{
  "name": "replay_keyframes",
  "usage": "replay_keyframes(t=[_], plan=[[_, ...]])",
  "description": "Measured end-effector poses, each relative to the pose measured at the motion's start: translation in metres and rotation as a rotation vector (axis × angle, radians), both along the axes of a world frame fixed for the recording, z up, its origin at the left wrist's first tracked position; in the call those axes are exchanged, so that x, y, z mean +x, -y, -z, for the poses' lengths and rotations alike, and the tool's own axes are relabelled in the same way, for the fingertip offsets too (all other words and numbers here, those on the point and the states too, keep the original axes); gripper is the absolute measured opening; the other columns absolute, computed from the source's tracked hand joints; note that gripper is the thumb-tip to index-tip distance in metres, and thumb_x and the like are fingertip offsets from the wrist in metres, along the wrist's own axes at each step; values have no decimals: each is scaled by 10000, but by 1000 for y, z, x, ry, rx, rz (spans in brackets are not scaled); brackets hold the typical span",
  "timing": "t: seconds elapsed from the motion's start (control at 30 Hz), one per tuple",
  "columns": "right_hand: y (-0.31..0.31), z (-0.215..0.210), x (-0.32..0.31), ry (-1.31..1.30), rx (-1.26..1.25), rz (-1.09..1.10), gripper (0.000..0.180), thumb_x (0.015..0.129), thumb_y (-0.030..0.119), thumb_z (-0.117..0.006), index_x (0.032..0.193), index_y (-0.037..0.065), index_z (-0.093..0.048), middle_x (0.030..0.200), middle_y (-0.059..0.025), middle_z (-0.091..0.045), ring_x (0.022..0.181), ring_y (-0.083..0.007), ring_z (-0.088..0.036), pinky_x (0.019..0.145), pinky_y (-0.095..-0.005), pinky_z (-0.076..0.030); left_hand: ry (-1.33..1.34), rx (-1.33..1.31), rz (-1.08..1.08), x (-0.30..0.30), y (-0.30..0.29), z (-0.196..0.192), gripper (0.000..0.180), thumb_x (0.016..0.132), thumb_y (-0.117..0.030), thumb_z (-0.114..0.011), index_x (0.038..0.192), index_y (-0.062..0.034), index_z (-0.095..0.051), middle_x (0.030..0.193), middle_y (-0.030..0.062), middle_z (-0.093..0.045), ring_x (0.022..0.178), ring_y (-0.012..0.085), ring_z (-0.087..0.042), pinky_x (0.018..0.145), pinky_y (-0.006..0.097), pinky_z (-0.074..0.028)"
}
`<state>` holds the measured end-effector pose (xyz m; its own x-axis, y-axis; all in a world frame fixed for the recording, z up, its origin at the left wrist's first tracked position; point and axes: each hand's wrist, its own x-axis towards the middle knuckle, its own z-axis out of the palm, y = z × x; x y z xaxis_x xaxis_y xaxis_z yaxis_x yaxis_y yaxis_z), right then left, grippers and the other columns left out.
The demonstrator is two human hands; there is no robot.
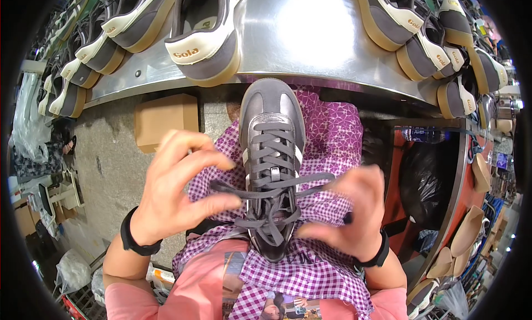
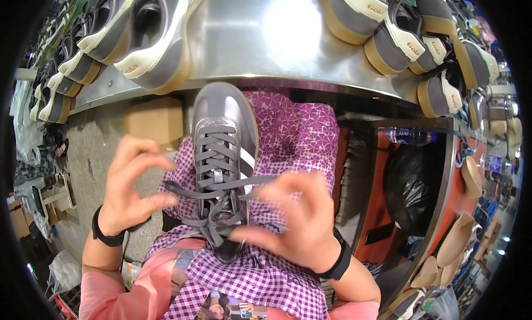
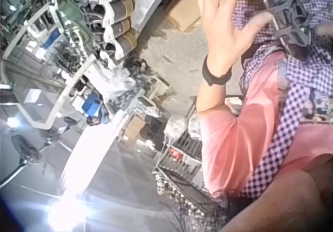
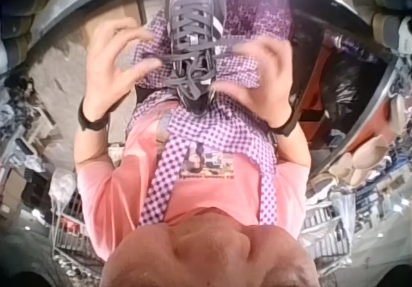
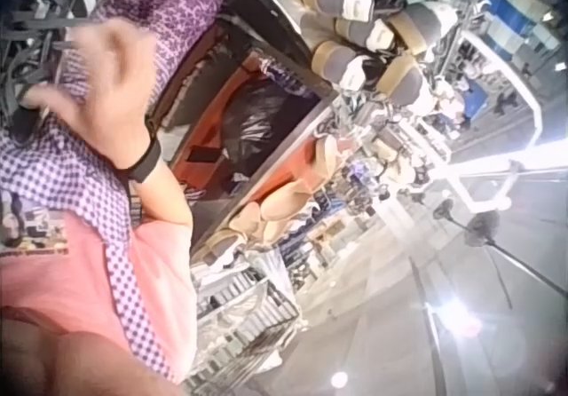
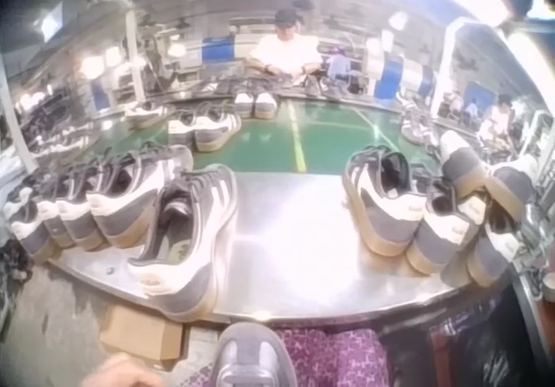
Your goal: The recorder is lacing and tying the laces on several pairs of grey and white sneakers on a factory production line.
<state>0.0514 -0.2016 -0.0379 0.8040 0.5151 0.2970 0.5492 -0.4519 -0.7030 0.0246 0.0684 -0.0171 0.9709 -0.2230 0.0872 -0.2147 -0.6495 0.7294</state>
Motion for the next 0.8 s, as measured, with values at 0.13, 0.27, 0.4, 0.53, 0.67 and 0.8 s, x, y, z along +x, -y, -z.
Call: replay_keyframes(t=[0.13,0.27,0.4,0.53,0.67,0.8], plan=[[-12,1,-10,82,-185,-262,288,662,197,-772,888,97,-625,971,-28,-541,886,-207,-538,736,-327,-416,455,287,186,-32,14,-1,443,629,-468,-797,838,-109,-643,869,12,-595,755,167,-540,654,310,-410],[3,-12,8,-559,443,-485,205,691,34,-760,635,71,-566,891,-53,-577,803,-216,-531,711,-319,-411,402,405,307,-34,27,13,351,659,-352,-841,761,-105,-614,871,24,-597,802,205,-572,633,343,-376],[4,-14,6,-767,256,-386,199,768,78,-770,714,39,-582,651,-17,-573,559,-146,-557,514,-279,-429,-41,-204,326,-20,29,6,218,667,-163,-794,690,-106,-584,759,22,-594,712,215,-580,605,324,-374],[-10,-13,-9,-494,-4,-215,131,889,165,-644,875,35,-642,689,-125,-634,548,-289,-617,471,-358,-444,-75,105,310,-19,41,-13,242,705,-129,-765,625,-120,-537,570,-3,-475,556,203,-500,573,333,-364],[28,-4,5,-712,621,-502,166,872,51,-619,983,-44,-697,626,-69,-658,523,-205,-609,533,-339,-473,-195,-88,568,-6,14,-8,168,802,-156,-723,680,-99,-622,576,25,-527,655,190,-598,602,322,-418],[46,-8,0,-1069,374,-396,251,850,165,-695,989,-43,-669,694,-63,-668,569,-184,-617,554,-299,-472,-544,-429,591,-11,-6,-13,161,879,-213,-676,794,-76,-687,640,82,-610,715,199,-660,553,343,-457]])
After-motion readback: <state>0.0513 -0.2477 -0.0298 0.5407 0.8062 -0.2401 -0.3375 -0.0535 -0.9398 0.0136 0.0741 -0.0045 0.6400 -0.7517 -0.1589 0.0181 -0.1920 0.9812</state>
